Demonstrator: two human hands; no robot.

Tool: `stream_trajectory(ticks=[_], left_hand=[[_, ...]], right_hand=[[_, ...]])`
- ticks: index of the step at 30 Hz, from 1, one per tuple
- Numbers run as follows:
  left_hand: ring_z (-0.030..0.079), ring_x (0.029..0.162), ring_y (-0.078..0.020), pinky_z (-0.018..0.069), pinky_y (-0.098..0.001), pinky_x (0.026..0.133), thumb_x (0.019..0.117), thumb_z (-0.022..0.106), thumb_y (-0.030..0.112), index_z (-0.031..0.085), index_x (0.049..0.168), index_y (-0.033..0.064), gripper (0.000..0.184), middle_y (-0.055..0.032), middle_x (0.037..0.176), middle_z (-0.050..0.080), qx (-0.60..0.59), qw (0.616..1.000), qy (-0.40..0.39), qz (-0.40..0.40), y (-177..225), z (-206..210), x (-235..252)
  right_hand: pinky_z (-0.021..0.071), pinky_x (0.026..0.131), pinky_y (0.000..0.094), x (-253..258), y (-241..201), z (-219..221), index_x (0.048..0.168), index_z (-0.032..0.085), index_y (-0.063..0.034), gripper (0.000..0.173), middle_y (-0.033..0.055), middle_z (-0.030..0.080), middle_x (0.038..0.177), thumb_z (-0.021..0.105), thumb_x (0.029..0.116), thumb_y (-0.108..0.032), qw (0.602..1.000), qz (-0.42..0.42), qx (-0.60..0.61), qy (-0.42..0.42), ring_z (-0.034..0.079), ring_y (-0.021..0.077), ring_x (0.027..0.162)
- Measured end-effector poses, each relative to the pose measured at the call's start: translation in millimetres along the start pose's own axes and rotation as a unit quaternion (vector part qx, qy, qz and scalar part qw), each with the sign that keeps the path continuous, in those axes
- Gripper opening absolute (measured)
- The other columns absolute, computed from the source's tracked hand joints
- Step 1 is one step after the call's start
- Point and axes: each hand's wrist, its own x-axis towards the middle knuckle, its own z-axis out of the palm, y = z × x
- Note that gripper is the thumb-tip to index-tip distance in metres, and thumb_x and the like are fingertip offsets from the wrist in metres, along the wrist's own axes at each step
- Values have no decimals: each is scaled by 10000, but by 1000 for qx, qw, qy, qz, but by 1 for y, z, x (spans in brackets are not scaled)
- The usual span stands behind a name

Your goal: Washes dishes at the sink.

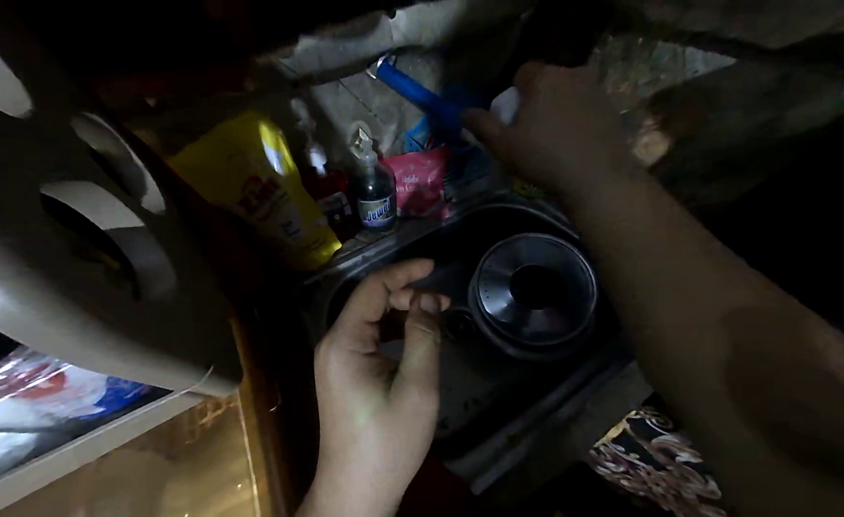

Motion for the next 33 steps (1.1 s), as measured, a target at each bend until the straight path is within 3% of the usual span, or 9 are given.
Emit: stream_trajectory(ticks=[3,8,14,21,24,26,28,31,33], left_hand=[[714,835,-93,616,-237,716,1014,544,98,659,1247,78,260,18,964,736,1,1000,3,-3,-5,1,0],[720,832,-124,631,-274,726,1012,550,114,675,1232,90,254,7,948,734,-18,1000,2,-6,-13,2,0],[716,810,-122,623,-268,701,1003,561,113,687,1215,96,248,9,926,736,-9,1000,-2,-16,-16,3,-2],[724,813,-123,631,-274,710,1004,552,116,683,1209,81,245,1,938,739,-7,1000,4,-27,-17,3,-2],[718,816,-117,628,-266,711,1011,553,113,675,1223,95,245,9,941,731,-15,999,9,-27,-13,3,-3],[714,814,-106,621,-258,700,1013,557,112,669,1230,103,245,18,944,732,-18,999,13,-28,-10,2,-3],[714,808,-106,620,-252,687,1017,573,112,665,1242,99,243,15,945,735,-24,999,10,-24,-6,1,-4],[710,812,-108,619,-252,692,1014,559,88,656,1256,77,261,10,934,730,-31,999,-6,-5,-3,2,-5],[714,833,-113,625,-265,718,1019,561,101,654,1260,75,260,11,939,731,-27,1000,-6,-4,-4,2,-4]], right_hand=[[486,812,720,7,2,-5,1218,624,8,487,312,663,1055,582,1015,-432,988,-138,-59,-46,647,531,1023],[528,878,547,5,14,-33,955,739,-26,106,160,694,1040,655,952,-91,925,-360,-14,-119,662,329,1015],[507,808,685,1,24,-40,1141,685,1,510,242,687,999,591,1021,-486,990,-131,-27,-54,676,438,935],[521,895,610,8,22,-52,1355,668,-148,394,179,710,1155,699,966,-97,958,-244,-37,-150,685,363,1015],[521,1000,528,-18,24,-53,1366,611,-81,417,168,646,1306,678,958,-23,984,-117,69,-112,659,315,1139],[557,817,552,-54,39,-29,1204,636,-36,261,185,678,1098,691,949,-31,990,-42,112,-74,678,329,920],[592,735,569,-95,71,16,1100,715,-53,211,149,709,947,761,901,-103,965,-85,110,-223,694,315,816],[518,854,604,-145,90,75,1172,690,-16,338,204,684,1034,780,909,-207,814,-106,78,-567,657,368,964],[540,783,567,-163,102,102,1081,697,5,352,185,681,935,830,869,-243,768,-83,107,-626,661,330,864]])
